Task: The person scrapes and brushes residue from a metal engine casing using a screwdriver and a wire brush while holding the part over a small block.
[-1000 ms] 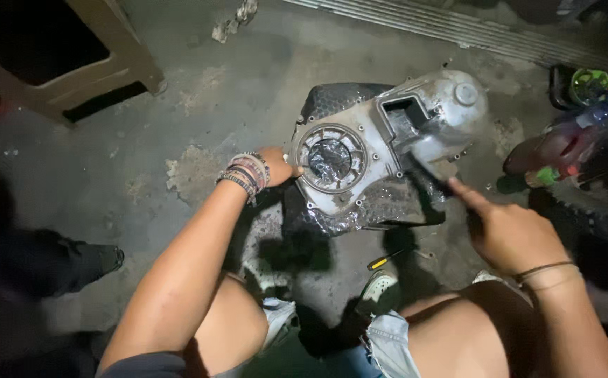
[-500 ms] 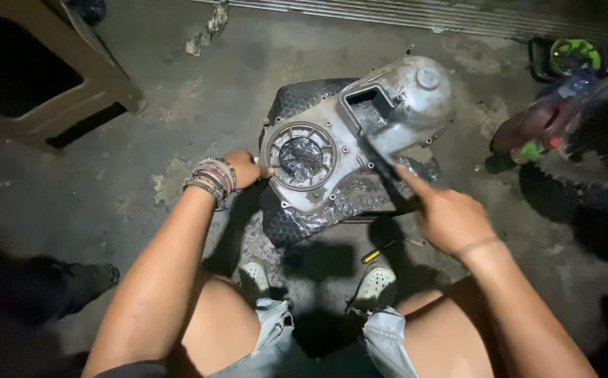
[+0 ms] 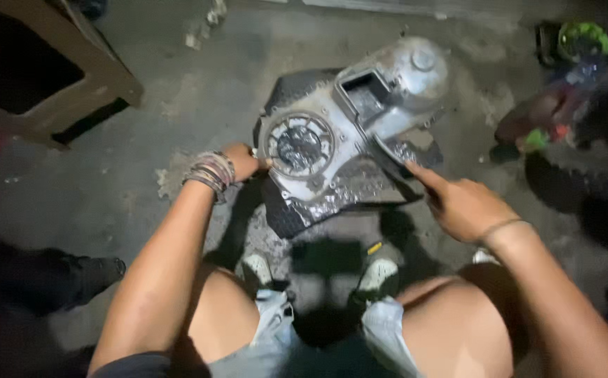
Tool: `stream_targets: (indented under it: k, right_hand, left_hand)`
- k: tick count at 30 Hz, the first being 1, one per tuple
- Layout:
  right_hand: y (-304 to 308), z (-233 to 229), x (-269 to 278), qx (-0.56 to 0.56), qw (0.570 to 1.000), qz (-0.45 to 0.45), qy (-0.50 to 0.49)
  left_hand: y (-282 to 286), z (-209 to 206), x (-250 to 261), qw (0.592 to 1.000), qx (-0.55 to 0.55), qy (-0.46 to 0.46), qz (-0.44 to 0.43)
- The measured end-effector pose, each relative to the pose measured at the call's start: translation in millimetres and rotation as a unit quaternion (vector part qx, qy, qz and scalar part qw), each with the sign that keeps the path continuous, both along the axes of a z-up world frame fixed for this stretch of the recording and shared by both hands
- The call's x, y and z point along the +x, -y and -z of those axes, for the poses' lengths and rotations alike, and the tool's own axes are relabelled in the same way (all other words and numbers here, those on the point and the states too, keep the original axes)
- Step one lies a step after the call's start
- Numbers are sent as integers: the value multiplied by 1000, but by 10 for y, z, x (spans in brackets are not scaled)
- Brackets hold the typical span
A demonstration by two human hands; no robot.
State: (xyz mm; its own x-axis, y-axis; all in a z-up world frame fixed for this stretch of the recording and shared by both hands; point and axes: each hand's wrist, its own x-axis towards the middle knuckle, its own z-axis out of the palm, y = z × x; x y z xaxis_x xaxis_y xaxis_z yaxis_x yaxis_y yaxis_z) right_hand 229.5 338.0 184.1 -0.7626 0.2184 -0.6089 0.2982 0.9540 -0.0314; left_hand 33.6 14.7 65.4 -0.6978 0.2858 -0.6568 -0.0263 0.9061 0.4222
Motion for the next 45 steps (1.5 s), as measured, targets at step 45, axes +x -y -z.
stream_targets:
  k: [45]
  right_hand:
    - [-185,328,-31,-23,993,22,-112]
  left_hand:
    - [54,506,-113,993,90,40,-72]
